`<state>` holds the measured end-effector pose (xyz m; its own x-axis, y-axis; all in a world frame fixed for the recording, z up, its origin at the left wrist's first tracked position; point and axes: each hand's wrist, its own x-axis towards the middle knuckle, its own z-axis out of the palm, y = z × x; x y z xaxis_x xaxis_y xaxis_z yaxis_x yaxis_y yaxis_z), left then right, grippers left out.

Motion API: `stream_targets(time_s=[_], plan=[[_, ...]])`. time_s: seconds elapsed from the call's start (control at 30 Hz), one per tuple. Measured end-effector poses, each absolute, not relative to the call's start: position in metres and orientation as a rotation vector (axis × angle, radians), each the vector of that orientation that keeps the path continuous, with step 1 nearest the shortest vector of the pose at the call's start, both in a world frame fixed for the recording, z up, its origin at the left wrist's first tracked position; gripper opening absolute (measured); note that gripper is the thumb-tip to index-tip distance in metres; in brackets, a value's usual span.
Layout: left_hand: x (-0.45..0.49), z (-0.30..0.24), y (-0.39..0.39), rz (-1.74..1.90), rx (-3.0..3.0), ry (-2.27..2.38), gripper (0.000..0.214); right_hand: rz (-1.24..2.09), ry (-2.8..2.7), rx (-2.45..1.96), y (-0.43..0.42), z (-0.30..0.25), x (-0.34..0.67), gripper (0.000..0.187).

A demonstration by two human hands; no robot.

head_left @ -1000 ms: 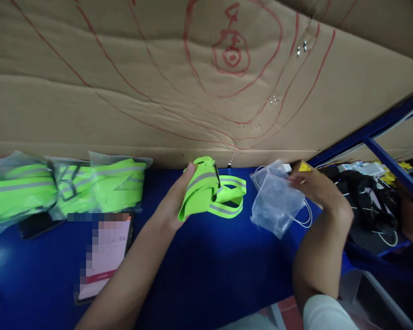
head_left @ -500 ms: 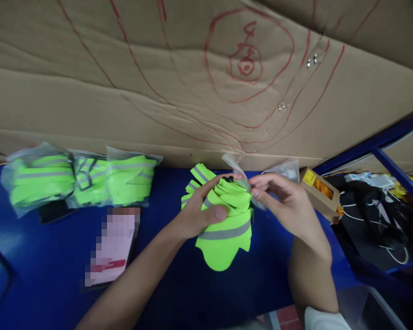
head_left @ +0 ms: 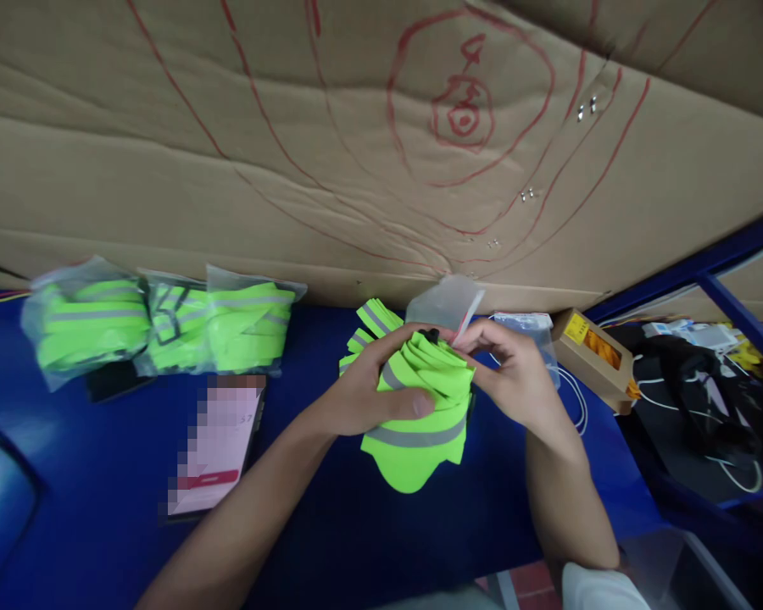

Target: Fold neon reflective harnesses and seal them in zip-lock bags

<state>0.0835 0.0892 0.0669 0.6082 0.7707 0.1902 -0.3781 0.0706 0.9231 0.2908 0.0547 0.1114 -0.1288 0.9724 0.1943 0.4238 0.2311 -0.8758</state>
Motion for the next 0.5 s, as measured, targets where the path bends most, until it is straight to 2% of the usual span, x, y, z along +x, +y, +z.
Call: stream_targets(time_s=[0.23,0.5], plan=[[0.077,0.075,0.090,0.867,1.436,0.411,0.071,0.523,-1.887,-1.499,0.050,0.117,0.294,0.021],[0.078,0.089,0.086,0.726,1.617,0.419,0.070,0.451,-2.078,-1.569,0.042,0.121,0.293,0.017]])
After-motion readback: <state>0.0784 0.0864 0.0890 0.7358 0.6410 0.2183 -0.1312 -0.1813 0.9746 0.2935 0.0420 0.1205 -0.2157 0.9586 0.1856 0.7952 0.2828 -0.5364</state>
